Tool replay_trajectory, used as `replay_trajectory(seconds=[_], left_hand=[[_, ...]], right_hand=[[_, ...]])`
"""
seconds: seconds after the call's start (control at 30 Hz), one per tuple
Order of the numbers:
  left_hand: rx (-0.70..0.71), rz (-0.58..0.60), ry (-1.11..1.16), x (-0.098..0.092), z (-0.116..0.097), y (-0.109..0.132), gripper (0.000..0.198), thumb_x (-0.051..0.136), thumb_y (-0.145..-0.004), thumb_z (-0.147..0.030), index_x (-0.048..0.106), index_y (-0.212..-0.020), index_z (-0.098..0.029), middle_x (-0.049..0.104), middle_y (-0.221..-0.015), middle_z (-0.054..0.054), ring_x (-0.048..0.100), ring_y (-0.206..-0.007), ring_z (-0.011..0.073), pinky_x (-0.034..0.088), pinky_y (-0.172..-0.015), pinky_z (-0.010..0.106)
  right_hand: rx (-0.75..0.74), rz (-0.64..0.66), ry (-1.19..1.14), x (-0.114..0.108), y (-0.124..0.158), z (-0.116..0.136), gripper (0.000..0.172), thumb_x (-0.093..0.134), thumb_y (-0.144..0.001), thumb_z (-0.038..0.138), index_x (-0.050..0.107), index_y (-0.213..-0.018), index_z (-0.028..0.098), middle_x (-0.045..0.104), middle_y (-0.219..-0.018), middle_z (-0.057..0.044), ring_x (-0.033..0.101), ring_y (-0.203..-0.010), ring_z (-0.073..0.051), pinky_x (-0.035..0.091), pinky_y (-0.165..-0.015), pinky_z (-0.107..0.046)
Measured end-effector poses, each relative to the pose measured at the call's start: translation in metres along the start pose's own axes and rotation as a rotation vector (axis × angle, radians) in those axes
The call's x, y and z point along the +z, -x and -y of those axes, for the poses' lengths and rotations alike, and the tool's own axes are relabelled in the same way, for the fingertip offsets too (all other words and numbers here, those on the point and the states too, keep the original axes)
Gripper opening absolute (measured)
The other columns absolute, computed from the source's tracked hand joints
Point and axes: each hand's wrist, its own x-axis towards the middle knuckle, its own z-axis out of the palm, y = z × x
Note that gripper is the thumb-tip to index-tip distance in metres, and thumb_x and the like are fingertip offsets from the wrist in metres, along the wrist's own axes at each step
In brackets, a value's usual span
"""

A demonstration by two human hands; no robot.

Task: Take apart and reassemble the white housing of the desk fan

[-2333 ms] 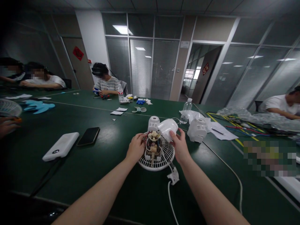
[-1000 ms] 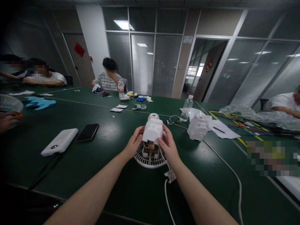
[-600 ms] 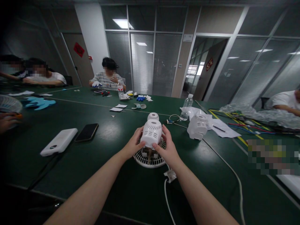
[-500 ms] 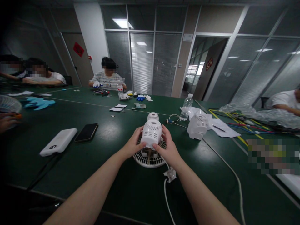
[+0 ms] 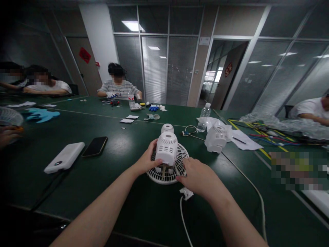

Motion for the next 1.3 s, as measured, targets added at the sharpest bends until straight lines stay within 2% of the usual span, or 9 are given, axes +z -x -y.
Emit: replay_trajectory(seconds=[0.17,0.3,0.47,0.57,0.67,0.87,1.0,1.17,1.3], left_hand=[[-0.036,0.002,-0.002,0.000,-0.001,0.001,0.099,0.076,-0.068,-0.048,0.021,-0.147,-0.023,0.039,-0.145,0.016,0.039,-0.132,0.0361,0.030,-0.110,0.054],[-0.065,0.004,0.028,-0.001,-0.002,0.001,0.102,0.078,-0.067,-0.047,0.019,-0.147,-0.024,0.042,-0.143,0.017,0.042,-0.131,0.0361,0.032,-0.109,0.055],[-0.069,0.000,0.056,0.000,-0.001,0.002,0.102,0.077,-0.068,-0.046,0.018,-0.148,-0.024,0.040,-0.144,0.018,0.042,-0.131,0.0363,0.032,-0.108,0.055],[-0.055,-0.010,0.049,0.000,0.000,0.001,0.101,0.076,-0.068,-0.046,0.018,-0.148,-0.024,0.039,-0.146,0.017,0.041,-0.132,0.0355,0.032,-0.109,0.054],[-0.036,-0.019,0.046,0.000,0.001,0.001,0.101,0.077,-0.068,-0.046,0.018,-0.148,-0.025,0.038,-0.146,0.016,0.040,-0.132,0.0350,0.032,-0.109,0.053],[0.001,-0.023,0.049,0.001,0.001,0.001,0.103,0.079,-0.065,-0.043,0.019,-0.147,-0.025,0.035,-0.148,0.015,0.042,-0.130,0.0348,0.034,-0.108,0.052],[0.014,-0.028,0.054,0.003,0.004,0.000,0.106,0.081,-0.063,-0.040,0.019,-0.147,-0.025,0.036,-0.147,0.015,0.043,-0.129,0.0349,0.032,-0.109,0.053],[0.013,-0.032,0.073,0.003,0.004,0.000,0.106,0.081,-0.062,-0.040,0.020,-0.147,-0.024,0.036,-0.147,0.016,0.042,-0.130,0.0354,0.032,-0.109,0.054],[0.006,-0.030,0.061,0.002,0.002,0.001,0.105,0.081,-0.063,-0.040,0.020,-0.147,-0.025,0.037,-0.146,0.016,0.042,-0.130,0.0358,0.033,-0.109,0.054]], right_hand=[[0.103,0.097,0.126,0.011,0.019,0.006,0.043,0.069,-0.072,0.037,0.063,-0.110,0.018,0.067,-0.106,-0.017,0.066,-0.093,-0.035,0.047,-0.082,-0.049],[0.158,0.128,0.055,0.029,0.029,0.000,0.048,0.064,-0.076,0.037,0.057,-0.120,0.019,0.066,-0.110,-0.017,0.066,-0.095,-0.034,0.047,-0.084,-0.048],[0.132,0.026,-0.106,0.044,0.039,0.006,0.038,0.060,-0.079,0.035,0.056,-0.114,0.022,0.067,-0.106,-0.011,0.066,-0.093,-0.027,0.047,-0.082,-0.038],[0.140,0.035,-0.226,0.048,0.041,0.017,0.032,0.053,-0.084,0.037,0.054,-0.112,0.022,0.069,-0.087,-0.005,0.066,-0.078,-0.022,0.046,-0.070,-0.033],[0.125,0.077,-0.398,0.054,0.041,0.026,0.024,0.050,-0.087,0.035,0.052,-0.107,0.022,0.063,-0.072,0.001,0.062,-0.065,-0.017,0.043,-0.062,-0.029],[0.091,0.062,-0.613,0.068,0.042,0.039,0.013,0.051,-0.087,0.031,0.050,-0.095,0.022,0.054,-0.067,0.005,0.055,-0.062,-0.013,0.041,-0.059,-0.025],[0.049,0.127,-0.710,0.077,0.047,0.051,0.013,0.052,-0.087,0.030,0.050,-0.096,0.022,0.057,-0.072,0.004,0.057,-0.065,-0.013,0.042,-0.062,-0.024],[0.014,0.146,-0.605,0.081,0.049,0.060,0.022,0.054,-0.087,0.035,0.052,-0.105,0.022,0.066,-0.081,-0.001,0.062,-0.072,-0.016,0.042,-0.061,-0.025],[-0.056,0.103,-0.212,0.068,0.048,0.061,0.028,0.059,-0.083,0.042,0.058,-0.103,0.022,0.070,-0.085,-0.005,0.064,-0.075,-0.023,0.042,-0.065,-0.032]])
